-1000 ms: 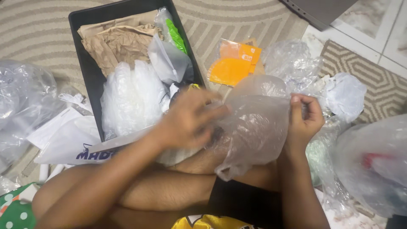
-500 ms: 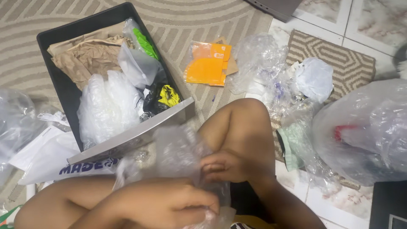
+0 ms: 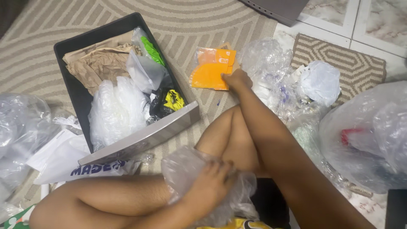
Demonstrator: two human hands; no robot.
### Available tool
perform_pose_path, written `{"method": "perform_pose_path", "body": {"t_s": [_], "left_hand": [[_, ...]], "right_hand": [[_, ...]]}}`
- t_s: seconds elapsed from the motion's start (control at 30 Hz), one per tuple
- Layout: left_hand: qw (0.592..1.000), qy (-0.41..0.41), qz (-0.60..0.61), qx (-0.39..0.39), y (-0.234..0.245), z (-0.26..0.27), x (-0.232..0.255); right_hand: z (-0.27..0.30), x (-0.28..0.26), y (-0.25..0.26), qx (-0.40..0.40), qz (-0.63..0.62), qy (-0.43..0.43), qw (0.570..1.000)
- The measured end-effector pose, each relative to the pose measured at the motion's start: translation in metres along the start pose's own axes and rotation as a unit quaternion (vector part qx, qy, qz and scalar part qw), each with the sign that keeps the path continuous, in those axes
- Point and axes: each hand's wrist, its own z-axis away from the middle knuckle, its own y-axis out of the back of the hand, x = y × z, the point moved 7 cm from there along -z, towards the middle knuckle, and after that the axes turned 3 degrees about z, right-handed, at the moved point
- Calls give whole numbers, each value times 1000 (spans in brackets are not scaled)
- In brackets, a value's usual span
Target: The person organizes various items by placing a yellow garment, a snack bag, and several objects wrapped in plastic or bubble wrap into a black drawer while sitting on the floor.
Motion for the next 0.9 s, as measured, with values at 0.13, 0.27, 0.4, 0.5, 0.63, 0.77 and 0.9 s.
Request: {"method": "perform_pose_path", "body": {"t_s": [0.13, 0.27, 0.4, 0.5, 0.63, 0.77, 0.9], "left_hand": [[996, 28, 61, -51, 1, 6, -3], [963, 81, 250, -67, 50, -1, -30], [949, 84, 303, 8, 96, -13, -51], [949, 126, 272, 96, 114, -16, -71], [883, 205, 371, 201, 117, -16, -113], [871, 181, 261, 374, 138, -11, -145], [736, 221, 513, 382, 134, -1, -189]], "right_hand": [[-6, -5, -25, 2, 10, 0, 1000], [-19, 4, -43, -56, -283, -53, 956], [-15, -3, -30, -142, -586, 42, 797], [25, -8, 12, -107, -637, 170, 744], [100, -24, 62, -30, -595, 265, 759], [184, -48, 67, -162, -692, 330, 621], [234, -68, 40, -328, -697, 309, 557]]}}
